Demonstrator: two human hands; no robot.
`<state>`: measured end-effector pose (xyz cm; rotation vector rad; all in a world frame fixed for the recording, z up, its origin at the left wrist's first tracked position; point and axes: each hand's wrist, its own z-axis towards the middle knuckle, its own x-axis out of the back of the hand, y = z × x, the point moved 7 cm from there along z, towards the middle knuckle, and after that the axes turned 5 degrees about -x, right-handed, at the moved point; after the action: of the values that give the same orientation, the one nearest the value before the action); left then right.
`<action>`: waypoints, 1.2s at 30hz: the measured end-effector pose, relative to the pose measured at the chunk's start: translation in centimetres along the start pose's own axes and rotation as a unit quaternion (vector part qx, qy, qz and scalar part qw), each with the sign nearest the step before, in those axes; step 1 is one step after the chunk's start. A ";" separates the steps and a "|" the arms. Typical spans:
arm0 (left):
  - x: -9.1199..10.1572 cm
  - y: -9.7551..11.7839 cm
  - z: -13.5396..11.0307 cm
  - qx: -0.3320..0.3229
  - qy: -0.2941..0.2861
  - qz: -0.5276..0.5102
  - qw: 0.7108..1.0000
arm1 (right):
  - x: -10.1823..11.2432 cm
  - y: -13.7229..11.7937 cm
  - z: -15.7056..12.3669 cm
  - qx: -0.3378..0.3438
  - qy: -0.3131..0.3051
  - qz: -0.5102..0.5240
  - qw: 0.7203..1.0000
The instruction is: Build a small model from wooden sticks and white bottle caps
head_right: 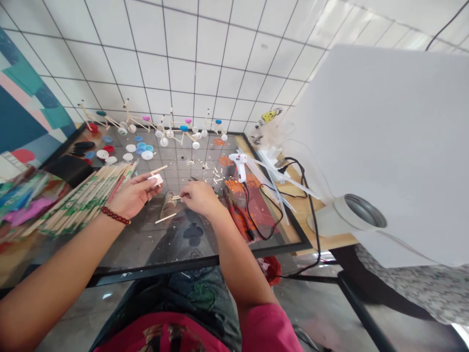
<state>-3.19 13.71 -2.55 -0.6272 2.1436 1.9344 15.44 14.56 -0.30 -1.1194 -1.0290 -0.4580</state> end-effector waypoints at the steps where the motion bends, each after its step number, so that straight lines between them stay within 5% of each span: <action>1: 0.1 -0.1 0.1 0.002 0.004 0.001 1.000 | 0.1 -0.1 -0.1 0.006 -0.007 -0.004 1.000; 6: 0.5 -0.1 0.4 -0.022 0.016 -0.013 1.000 | 1.7 1.8 -0.4 -0.087 0.038 -0.051 0.994; 9: 0.6 -0.1 0.4 -0.024 0.018 -0.011 0.999 | 1.3 2.5 -0.5 -0.100 0.002 -0.023 0.995; 13: 0.1 -0.3 0.1 -0.014 0.007 -0.012 1.000 | -0.2 2.4 -0.3 -0.075 -0.040 -0.034 0.996; 23: -0.1 -1.5 0.0 0.031 -0.017 0.015 0.999 | -0.7 -2.2 -0.3 0.091 0.026 0.055 0.994; 36: 0.0 -2.1 0.2 0.028 -0.043 0.015 0.999 | -0.8 -1.0 0.2 0.052 0.072 0.088 0.992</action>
<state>-2.34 13.74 -4.51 -0.4942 2.1592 1.8725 14.16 14.20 -0.41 -1.0583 -0.8109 -0.3343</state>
